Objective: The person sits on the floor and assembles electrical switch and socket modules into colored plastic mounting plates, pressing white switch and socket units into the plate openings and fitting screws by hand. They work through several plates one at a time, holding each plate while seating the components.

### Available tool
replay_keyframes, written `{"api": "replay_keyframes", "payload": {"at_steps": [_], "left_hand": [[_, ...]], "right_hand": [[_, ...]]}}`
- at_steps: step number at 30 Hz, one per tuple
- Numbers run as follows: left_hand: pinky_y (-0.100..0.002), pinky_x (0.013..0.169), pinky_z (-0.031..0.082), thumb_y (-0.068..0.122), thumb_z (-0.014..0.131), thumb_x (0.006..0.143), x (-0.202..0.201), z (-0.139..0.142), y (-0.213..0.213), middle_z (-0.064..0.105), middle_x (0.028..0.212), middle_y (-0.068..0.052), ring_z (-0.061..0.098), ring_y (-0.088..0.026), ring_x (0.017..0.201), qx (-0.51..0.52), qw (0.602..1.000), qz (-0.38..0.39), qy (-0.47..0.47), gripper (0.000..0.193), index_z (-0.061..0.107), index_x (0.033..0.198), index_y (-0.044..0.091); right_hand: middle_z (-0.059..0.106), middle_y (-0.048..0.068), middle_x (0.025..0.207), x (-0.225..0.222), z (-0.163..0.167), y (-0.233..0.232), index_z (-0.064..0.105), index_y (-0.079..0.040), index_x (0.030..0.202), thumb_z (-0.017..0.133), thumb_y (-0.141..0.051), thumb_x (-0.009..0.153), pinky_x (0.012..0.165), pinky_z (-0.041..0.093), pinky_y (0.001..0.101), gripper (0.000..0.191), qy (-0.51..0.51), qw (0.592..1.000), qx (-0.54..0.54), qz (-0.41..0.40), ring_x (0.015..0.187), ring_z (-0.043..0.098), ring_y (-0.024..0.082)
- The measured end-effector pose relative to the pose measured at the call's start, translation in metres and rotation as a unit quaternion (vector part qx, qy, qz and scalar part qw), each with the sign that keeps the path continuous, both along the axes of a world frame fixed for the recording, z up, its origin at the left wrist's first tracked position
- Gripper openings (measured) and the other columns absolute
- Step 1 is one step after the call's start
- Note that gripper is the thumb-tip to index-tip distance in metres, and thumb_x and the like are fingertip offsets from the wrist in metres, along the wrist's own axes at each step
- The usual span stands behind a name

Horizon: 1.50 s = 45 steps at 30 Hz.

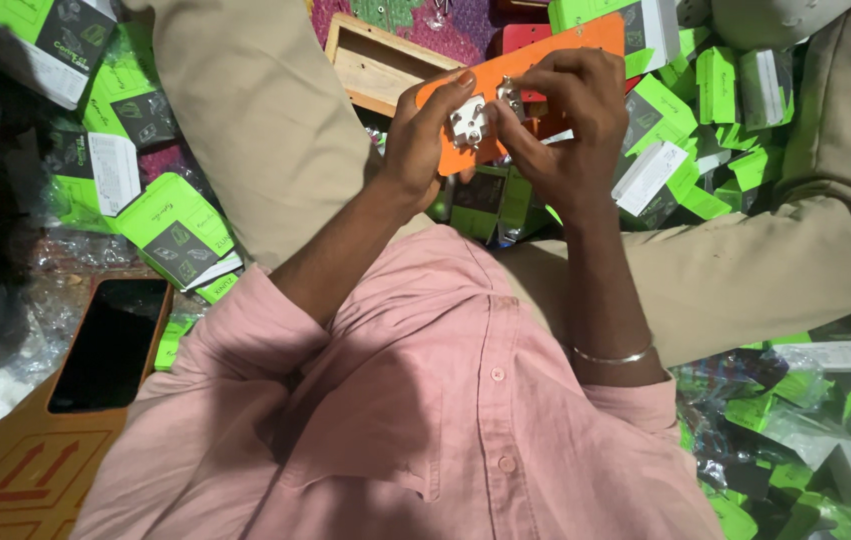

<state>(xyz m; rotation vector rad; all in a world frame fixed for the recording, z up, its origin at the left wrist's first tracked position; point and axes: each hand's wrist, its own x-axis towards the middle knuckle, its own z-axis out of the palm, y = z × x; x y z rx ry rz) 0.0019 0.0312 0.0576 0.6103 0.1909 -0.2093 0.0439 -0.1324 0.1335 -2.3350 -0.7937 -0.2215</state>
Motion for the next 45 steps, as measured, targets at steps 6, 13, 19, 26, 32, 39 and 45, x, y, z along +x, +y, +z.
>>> {"api": "replay_keyframes", "payload": {"at_steps": [6, 13, 19, 26, 32, 39, 45], "left_hand": [[-0.028, 0.043, 0.051, 0.037, 0.061, 0.098, 0.001, -0.002, 0.000, 0.069, 0.085, -0.008, 0.069, -0.014, 0.062, 0.014, 0.999, 0.007, 0.045, 0.043, 0.062, 0.118, -0.001], [-0.030, 0.045, 0.050, 0.038, 0.061, 0.102, -0.001, -0.005, 0.000, 0.069, 0.085, -0.009, 0.066, -0.015, 0.061, 0.001, 1.000, -0.003, 0.008, 0.045, 0.062, 0.121, -0.003], [-0.029, 0.043, 0.048, 0.037, 0.061, 0.100, 0.000, -0.003, 0.001, 0.067, 0.085, -0.010, 0.064, -0.015, 0.057, -0.005, 1.000, -0.010, 0.024, 0.047, 0.060, 0.125, -0.002], [-0.029, 0.044, 0.048, 0.039, 0.061, 0.101, -0.001, -0.002, 0.003, 0.067, 0.087, -0.010, 0.064, -0.015, 0.060, 0.000, 1.000, -0.010, 0.011, 0.048, 0.060, 0.124, -0.004], [-0.029, 0.046, 0.050, 0.039, 0.060, 0.102, -0.002, 0.003, 0.004, 0.068, 0.089, -0.010, 0.067, -0.015, 0.064, -0.009, 1.000, -0.014, 0.005, 0.046, 0.060, 0.123, -0.002], [-0.028, 0.047, 0.051, 0.038, 0.061, 0.104, -0.002, 0.001, 0.004, 0.068, 0.087, -0.010, 0.065, -0.014, 0.060, -0.012, 1.000, -0.013, -0.014, 0.043, 0.063, 0.119, -0.003], [-0.027, 0.043, 0.049, 0.038, 0.061, 0.102, -0.002, 0.001, 0.003, 0.069, 0.088, -0.008, 0.064, -0.013, 0.058, -0.003, 1.000, -0.010, 0.002, 0.043, 0.061, 0.120, -0.001]], "right_hand": [[0.060, 0.010, 0.113, 0.000, 0.000, -0.002, 0.074, -0.006, 0.115, 0.097, -0.012, 0.086, 0.089, 0.050, 0.0409, 0.038, -0.055, 0.998, -0.032, 0.028, 0.106, 0.055, 0.030], [0.053, 0.012, 0.120, 0.000, 0.007, 0.000, 0.068, -0.006, 0.117, 0.094, -0.013, 0.088, 0.092, 0.050, 0.0388, 0.040, -0.018, 0.999, -0.015, 0.027, 0.110, 0.055, 0.027], [0.049, 0.014, 0.119, -0.001, 0.009, 0.002, 0.065, -0.001, 0.116, 0.094, -0.011, 0.083, 0.086, 0.054, 0.0394, 0.045, -0.012, 0.999, 0.004, 0.040, 0.107, 0.055, 0.030], [0.046, 0.011, 0.128, 0.000, 0.009, 0.002, 0.065, -0.007, 0.123, 0.098, -0.015, 0.091, 0.088, 0.059, 0.0328, 0.046, 0.025, 0.998, 0.028, 0.042, 0.113, 0.061, 0.022], [0.047, 0.015, 0.125, -0.001, 0.017, 0.008, 0.066, -0.001, 0.118, 0.093, -0.009, 0.082, 0.084, 0.060, 0.0354, 0.046, 0.025, 0.999, 0.026, 0.031, 0.110, 0.061, 0.029], [0.047, 0.007, 0.128, 0.001, 0.012, 0.004, 0.067, -0.009, 0.120, 0.099, -0.008, 0.086, 0.090, 0.060, 0.0326, 0.046, -0.041, 0.998, -0.006, 0.046, 0.112, 0.062, 0.021], [0.045, 0.009, 0.128, 0.000, 0.008, 0.000, 0.067, -0.007, 0.116, 0.100, -0.014, 0.089, 0.092, 0.058, 0.0341, 0.044, -0.025, 0.998, -0.002, 0.051, 0.113, 0.060, 0.024]]}}
